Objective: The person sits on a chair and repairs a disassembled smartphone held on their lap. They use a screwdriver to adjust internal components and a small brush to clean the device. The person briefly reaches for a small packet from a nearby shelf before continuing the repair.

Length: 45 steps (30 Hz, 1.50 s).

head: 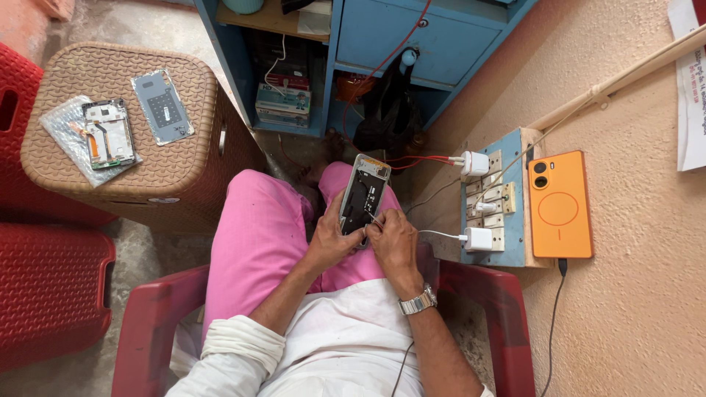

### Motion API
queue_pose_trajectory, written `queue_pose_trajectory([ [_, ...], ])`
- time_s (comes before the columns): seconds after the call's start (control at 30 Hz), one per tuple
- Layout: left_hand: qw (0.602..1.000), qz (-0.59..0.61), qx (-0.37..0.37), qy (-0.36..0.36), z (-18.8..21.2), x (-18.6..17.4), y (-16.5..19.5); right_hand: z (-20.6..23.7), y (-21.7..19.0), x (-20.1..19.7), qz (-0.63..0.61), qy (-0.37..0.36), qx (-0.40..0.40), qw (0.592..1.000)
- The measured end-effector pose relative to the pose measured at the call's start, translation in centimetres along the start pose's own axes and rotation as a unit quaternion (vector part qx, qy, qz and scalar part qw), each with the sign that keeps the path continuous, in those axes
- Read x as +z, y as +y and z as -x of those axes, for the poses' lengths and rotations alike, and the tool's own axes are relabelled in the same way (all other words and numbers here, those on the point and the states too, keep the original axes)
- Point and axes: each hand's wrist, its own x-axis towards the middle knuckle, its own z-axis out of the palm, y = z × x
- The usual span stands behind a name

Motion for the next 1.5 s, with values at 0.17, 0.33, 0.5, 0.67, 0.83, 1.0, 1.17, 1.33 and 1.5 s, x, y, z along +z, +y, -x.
queue_pose_trajectory([
  [0.17,0.998,0.025,-0.05,-0.01,0.2,0.1,0.0,0.0,0.4,-0.1,-0.02,-0.014,-0.006,1.0],
  [0.33,0.996,0.066,-0.052,-0.015,0.3,0.5,0.0,0.1,0.3,0.1,-0.026,0.023,0.007,0.999],
  [0.5,0.998,0.057,-0.012,-0.01,0.1,0.4,-0.7,0.1,0.4,0.5,-0.04,0.038,0.003,0.998],
  [0.67,0.993,0.1,-0.058,-0.022,-0.1,-0.1,-0.6,-0.3,1.8,-0.6,-0.2,-0.048,0.055,0.977],
  [0.83,0.985,0.09,-0.144,-0.008,-0.1,-0.1,0.1,0.0,2.5,-1.6,-0.351,-0.099,0.132,0.922],
  [1.0,0.995,0.086,-0.057,-0.016,0.0,0.0,0.3,0.4,1.4,-1.0,-0.234,-0.038,0.157,0.959],
  [1.17,0.988,0.093,-0.122,-0.014,0.1,0.0,0.6,-0.1,1.1,-1.2,-0.24,-0.038,0.145,0.959],
  [1.33,1.0,0.027,0.001,-0.007,0.2,0.3,0.7,0.4,0.4,-1.0,-0.045,0.031,0.027,0.998],
  [1.5,0.999,-0.005,0.037,-0.001,0.1,0.1,0.2,0.4,-0.1,-0.4,-0.036,0.032,0.005,0.999],
])
